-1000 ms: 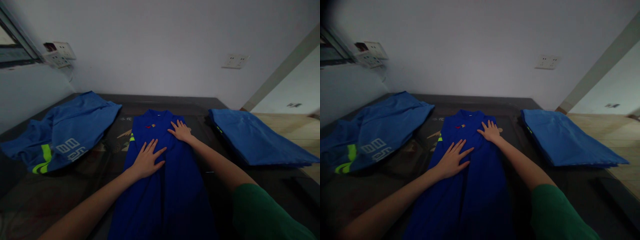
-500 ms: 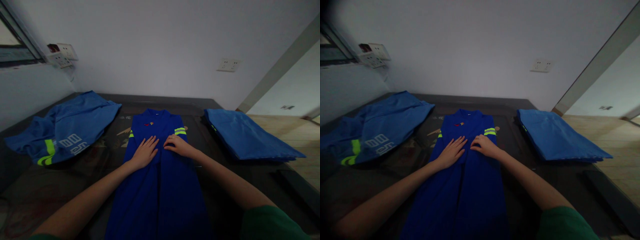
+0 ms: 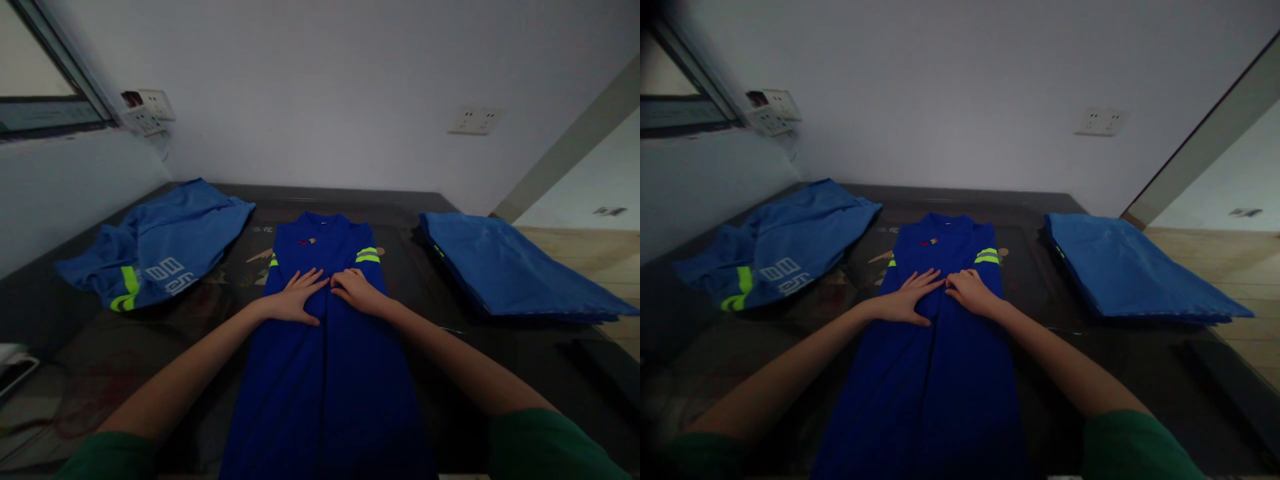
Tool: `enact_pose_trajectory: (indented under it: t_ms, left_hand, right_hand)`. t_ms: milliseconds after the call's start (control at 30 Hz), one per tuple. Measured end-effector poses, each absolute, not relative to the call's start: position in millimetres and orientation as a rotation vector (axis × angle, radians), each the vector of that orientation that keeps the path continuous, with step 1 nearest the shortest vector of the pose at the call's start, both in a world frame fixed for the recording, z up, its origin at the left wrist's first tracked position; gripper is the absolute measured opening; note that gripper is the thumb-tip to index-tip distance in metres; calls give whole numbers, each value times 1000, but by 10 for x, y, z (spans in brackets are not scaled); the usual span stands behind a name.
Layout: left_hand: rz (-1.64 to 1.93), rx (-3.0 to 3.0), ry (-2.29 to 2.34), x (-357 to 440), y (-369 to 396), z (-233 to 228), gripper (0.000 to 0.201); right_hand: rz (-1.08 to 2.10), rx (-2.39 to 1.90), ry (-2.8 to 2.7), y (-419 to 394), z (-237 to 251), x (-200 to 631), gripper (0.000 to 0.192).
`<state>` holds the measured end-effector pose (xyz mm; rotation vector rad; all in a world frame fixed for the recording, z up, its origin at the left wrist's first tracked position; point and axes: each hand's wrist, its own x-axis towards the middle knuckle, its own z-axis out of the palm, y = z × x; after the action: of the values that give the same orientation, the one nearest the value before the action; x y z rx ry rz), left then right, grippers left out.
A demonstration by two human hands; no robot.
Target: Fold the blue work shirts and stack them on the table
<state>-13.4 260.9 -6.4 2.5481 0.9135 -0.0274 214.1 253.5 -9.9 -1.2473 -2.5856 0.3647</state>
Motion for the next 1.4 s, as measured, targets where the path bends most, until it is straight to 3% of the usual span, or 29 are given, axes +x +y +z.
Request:
enact_pose_trajectory:
  t_ms: [200,500,800,1100,1400]
  left_hand:
    - [42,2614,1028,-50,2507,-144,92]
    - [21,2590,1056,-61,2505,-62,94]
    - [139,2788,1096,240,2154,-22,63]
    - [199,2886,1024,242,2187,-187,67]
    - [174,2825,1007,244,2180,-152,67]
  right_hand:
    - [246,-1232,-2526,2477,-152,2133,10]
    - [-60,-1236,-2556,2439,-275,2081,18]
    - [131,-1326,-2242,2574,-225,2279,32]
    - [52,-1941,-2206,3242,-322,2639,63]
    - [237,-2131,-2125,3723,-368,2704,65]
